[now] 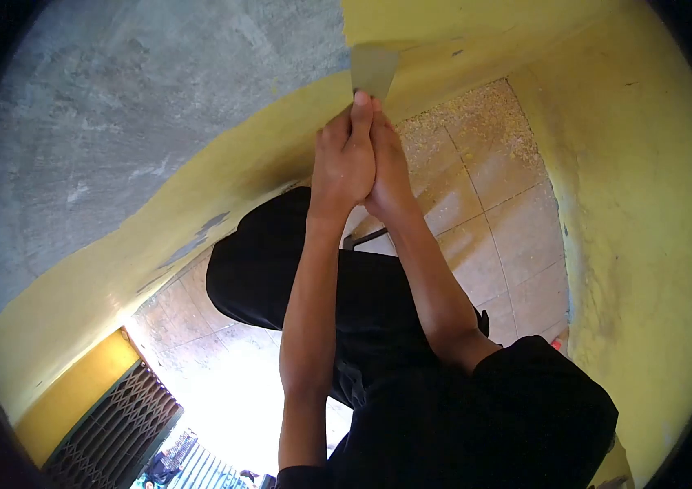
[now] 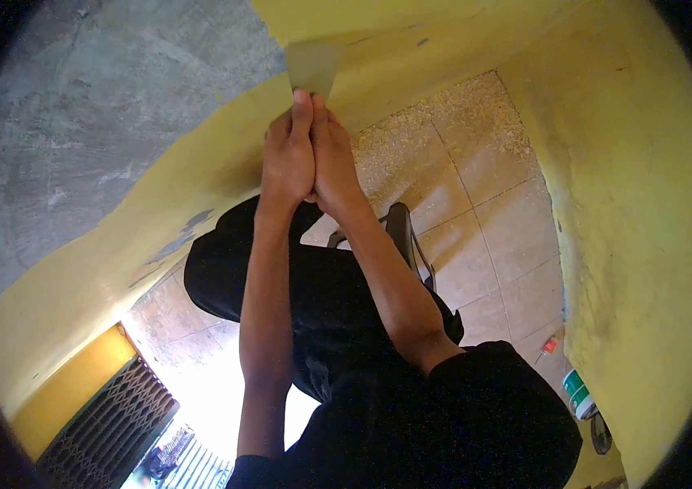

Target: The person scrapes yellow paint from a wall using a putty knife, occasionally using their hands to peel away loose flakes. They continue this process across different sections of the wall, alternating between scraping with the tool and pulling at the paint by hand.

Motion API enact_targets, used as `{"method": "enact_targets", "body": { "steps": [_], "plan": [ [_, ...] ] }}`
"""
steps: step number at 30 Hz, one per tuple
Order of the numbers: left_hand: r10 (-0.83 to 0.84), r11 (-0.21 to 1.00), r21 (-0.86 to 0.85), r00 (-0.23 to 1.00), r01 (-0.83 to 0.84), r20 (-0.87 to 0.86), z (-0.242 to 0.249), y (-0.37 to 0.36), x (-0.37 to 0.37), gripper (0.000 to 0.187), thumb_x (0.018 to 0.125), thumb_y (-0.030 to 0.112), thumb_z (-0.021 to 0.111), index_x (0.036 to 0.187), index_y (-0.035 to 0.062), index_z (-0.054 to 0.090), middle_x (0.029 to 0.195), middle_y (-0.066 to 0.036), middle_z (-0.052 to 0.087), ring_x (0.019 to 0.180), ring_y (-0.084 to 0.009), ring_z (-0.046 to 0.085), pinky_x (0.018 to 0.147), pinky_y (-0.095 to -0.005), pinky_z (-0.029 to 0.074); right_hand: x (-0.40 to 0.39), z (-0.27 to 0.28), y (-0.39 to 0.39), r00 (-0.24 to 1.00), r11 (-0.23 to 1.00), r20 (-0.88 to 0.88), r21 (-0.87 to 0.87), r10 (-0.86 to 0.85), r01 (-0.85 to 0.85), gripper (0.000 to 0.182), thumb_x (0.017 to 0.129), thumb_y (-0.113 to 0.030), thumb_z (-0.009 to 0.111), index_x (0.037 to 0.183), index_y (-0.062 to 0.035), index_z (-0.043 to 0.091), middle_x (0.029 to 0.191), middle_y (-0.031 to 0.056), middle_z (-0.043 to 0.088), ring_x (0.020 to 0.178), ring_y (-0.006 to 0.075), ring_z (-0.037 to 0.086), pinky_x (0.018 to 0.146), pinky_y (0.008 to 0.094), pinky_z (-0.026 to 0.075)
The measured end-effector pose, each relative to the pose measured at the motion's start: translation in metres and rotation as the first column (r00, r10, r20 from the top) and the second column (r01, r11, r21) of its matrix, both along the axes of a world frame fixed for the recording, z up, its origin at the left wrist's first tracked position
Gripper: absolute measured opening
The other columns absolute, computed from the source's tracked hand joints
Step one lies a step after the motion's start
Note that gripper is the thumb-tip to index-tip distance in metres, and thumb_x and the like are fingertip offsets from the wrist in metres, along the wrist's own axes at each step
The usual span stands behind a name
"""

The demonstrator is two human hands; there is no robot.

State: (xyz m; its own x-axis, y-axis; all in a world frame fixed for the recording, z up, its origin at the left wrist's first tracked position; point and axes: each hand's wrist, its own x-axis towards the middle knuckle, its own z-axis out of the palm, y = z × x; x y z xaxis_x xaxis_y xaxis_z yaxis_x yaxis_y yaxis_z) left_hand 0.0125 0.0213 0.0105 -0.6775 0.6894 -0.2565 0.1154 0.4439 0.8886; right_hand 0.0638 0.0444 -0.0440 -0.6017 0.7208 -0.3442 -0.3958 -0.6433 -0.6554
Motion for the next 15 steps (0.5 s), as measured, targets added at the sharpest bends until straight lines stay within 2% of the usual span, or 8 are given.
{"method": "enact_targets", "body": {
  "steps": [2,3,4,5,8,11,14,15],
  "plan": [
    [-0.025,1.0,-0.014,0.999,0.025,0.033,0.007,0.004,-0.001,0.057,0.107,0.044,0.038,0.097,-0.0046,0.067,0.096,-0.026,0.069,0.093,-0.0419,0.065,0.087,-0.0445,0.048,0.002,0.005,0.006,1.0,0.999,0.017,0.032,0.006,-0.007,0.051,0.107,-0.051,0.039,0.11,-0.0045,0.059,0.088,0.0032,0.058,0.076,0.0091,0.055,0.06,0.0239,0.047],
    [-0.021,1.0,-0.016,0.999,0.022,0.037,-0.001,0.001,-0.001,0.057,0.107,0.044,0.038,0.097,-0.0046,0.067,0.096,-0.026,0.069,0.093,-0.0419,0.065,0.087,-0.0445,0.048,0.003,0.0,0.003,1.0,1.0,0.021,0.03,0.009,-0.01,0.051,0.107,-0.051,0.039,0.11,-0.0045,0.059,0.088,0.0032,0.058,0.076,0.0091,0.055,0.06,0.0239,0.047],
    [-0.006,1.0,0.012,0.999,0.005,0.036,-0.015,-0.002,-0.001,0.057,0.107,0.044,0.038,0.098,-0.0046,0.067,0.097,-0.026,0.068,0.094,-0.0419,0.064,0.087,-0.0444,0.048,0.003,-0.006,0.002,0.998,0.999,0.062,0.044,0.027,-0.03,0.051,0.107,-0.053,0.04,0.11,-0.005,0.059,0.084,0.0024,0.057,0.072,0.0084,0.053,0.055,0.0236,0.045],
    [0.005,0.999,0.044,0.999,-0.007,0.033,-0.008,0.002,-0.001,0.058,0.107,0.045,0.038,0.099,-0.0047,0.067,0.097,-0.027,0.068,0.094,-0.042,0.064,0.087,-0.0444,0.047,0.001,-0.001,0.004,0.994,0.997,0.1,0.061,0.04,-0.046,0.052,0.106,-0.054,0.04,0.109,-0.0055,0.059,0.08,0.0015,0.056,0.067,0.0077,0.052,0.051,0.0232,0.042],
    [-0.008,0.998,0.057,0.998,0.012,-0.054,0.005,0.003,0.003,0.058,0.107,0.045,0.037,0.101,-0.0045,0.067,0.098,-0.027,0.068,0.094,-0.0427,0.064,0.087,-0.0447,0.047,-0.003,0.005,0.006,0.996,0.994,0.072,0.097,-0.061,0.054,0.053,0.106,-0.055,0.039,0.106,-0.0062,0.059,0.076,0.0,0.054,0.064,0.0064,0.05,0.05,0.0222,0.042],
    [0.001,0.999,0.048,0.998,-0.005,0.066,-0.003,0.002,0.0,0.059,0.107,0.046,0.037,0.104,-0.0043,0.067,0.099,-0.027,0.068,0.095,-0.043,0.064,0.088,-0.0445,0.047,0.005,0.008,0.007,0.994,0.998,0.103,0.042,0.045,-0.049,0.054,0.107,-0.054,0.038,0.108,-0.0044,0.06,0.08,0.0018,0.056,0.069,0.0078,0.053,0.055,0.0229,0.044],
    [0.016,1.0,0.018,1.0,-0.015,-0.022,-0.027,-0.003,-0.006,0.06,0.106,0.048,0.037,0.106,-0.0039,0.068,0.099,-0.025,0.07,0.096,-0.0425,0.064,0.089,-0.0441,0.048,-0.004,-0.001,0.0,0.993,0.999,0.119,0.036,0.0,-0.004,0.055,0.107,-0.054,0.037,0.108,-0.0031,0.059,0.081,0.0024,0.057,0.072,0.0079,0.053,0.057,0.0233,0.045],
    [0.011,1.0,0.017,1.0,-0.01,-0.024,-0.011,0.0,-0.007,0.06,0.106,0.048,0.037,0.106,-0.0039,0.068,0.099,-0.025,0.07,0.096,-0.0425,0.064,0.089,-0.0441,0.048,-0.005,0.005,0.002,0.993,0.999,0.118,0.036,-0.005,0.001,0.055,0.107,-0.054,0.037,0.108,-0.0031,0.059,0.081,0.0024,0.057,0.072,0.0079,0.053,0.057,0.0233,0.045]
  ]
}}
